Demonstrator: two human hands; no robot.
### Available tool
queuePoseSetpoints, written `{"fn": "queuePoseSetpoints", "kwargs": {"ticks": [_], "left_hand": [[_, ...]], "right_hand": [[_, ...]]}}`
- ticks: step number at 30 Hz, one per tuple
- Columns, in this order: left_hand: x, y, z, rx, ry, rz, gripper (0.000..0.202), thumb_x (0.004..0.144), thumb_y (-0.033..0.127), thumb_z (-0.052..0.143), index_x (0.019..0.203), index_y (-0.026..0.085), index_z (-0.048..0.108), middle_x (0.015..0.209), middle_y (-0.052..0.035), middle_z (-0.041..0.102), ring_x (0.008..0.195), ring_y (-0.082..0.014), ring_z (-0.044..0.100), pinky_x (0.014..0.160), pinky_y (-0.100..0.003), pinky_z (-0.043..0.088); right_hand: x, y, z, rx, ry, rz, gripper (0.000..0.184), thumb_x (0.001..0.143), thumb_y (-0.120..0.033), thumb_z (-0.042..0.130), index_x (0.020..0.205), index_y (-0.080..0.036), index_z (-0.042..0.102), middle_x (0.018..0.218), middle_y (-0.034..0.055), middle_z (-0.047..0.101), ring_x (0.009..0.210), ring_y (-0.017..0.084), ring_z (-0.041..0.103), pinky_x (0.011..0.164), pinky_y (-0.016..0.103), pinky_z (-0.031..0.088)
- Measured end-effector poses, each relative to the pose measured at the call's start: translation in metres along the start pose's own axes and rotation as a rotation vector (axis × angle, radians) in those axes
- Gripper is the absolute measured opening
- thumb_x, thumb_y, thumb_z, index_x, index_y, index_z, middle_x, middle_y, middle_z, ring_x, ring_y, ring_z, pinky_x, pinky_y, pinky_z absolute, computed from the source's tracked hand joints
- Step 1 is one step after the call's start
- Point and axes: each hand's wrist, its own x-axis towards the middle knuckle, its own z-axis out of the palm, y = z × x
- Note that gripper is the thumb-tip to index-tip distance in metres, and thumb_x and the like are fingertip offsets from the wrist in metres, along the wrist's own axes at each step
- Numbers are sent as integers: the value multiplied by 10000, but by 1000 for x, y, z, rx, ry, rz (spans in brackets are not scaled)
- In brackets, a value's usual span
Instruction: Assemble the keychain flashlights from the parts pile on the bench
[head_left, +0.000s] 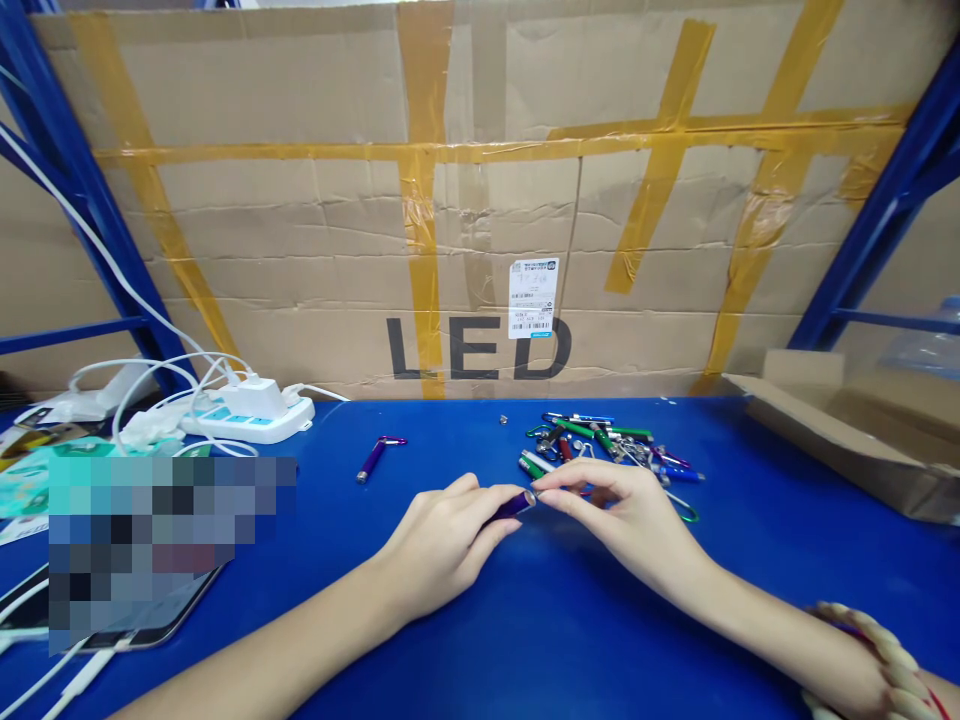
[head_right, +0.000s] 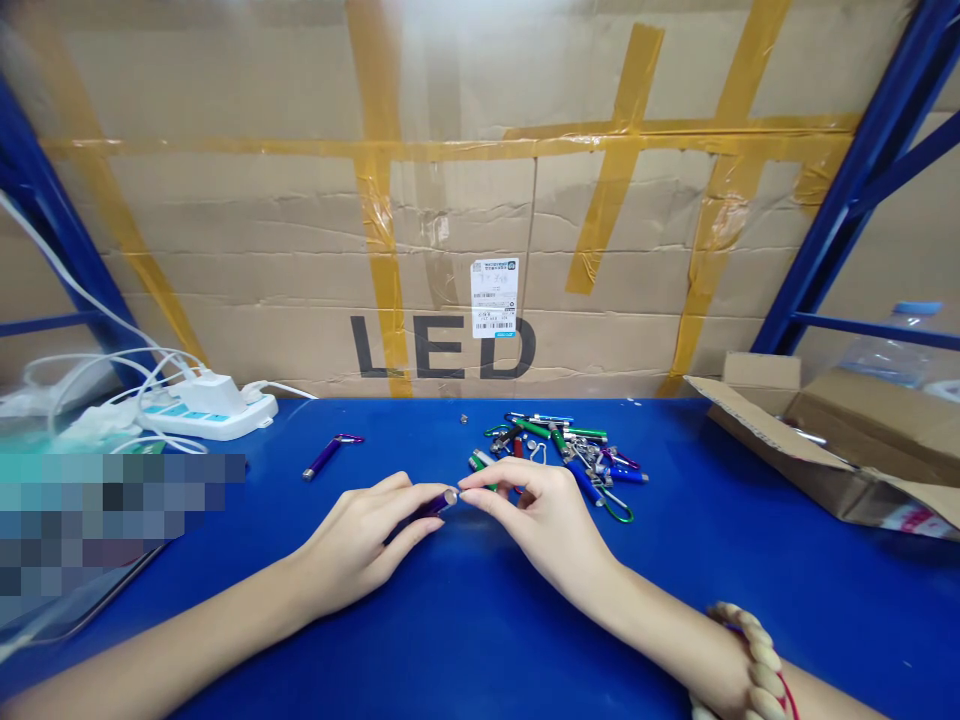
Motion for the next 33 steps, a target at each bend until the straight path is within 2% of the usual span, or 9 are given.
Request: {"fn": "queuePoseSetpoints", "kwargs": {"ticks": [9,23,33], "left_hand": [[-1,-2,1,-14,-1,3,245,947,278,355,1134,206,497,897,-21,653,764,-173,569,622,-269,464],[-2,-3,4,-10,40,10,264,954,332,331,1120,222,504,885,-16,647,753,-160,566,614,-252,458],[-2,-2,4,-17,36,-33,209,923,286,396,1053,199,535,772,-16,608,714,-165,574,576,-249,447]], "right_hand": [[0,-1,0,-2,-30,-4,121,795,-325,610,771,-252,705,742,-26,686,661,155,605,549,241,429],[1,-1,-1,-21,-58,8,141,813,-336,588,765,-239,678,771,-17,666,713,157,588,563,241,420],[0,-1,-1,-24,-66,16,134,810,-329,593,766,-236,679,757,-18,666,685,152,583,546,239,405]]}}
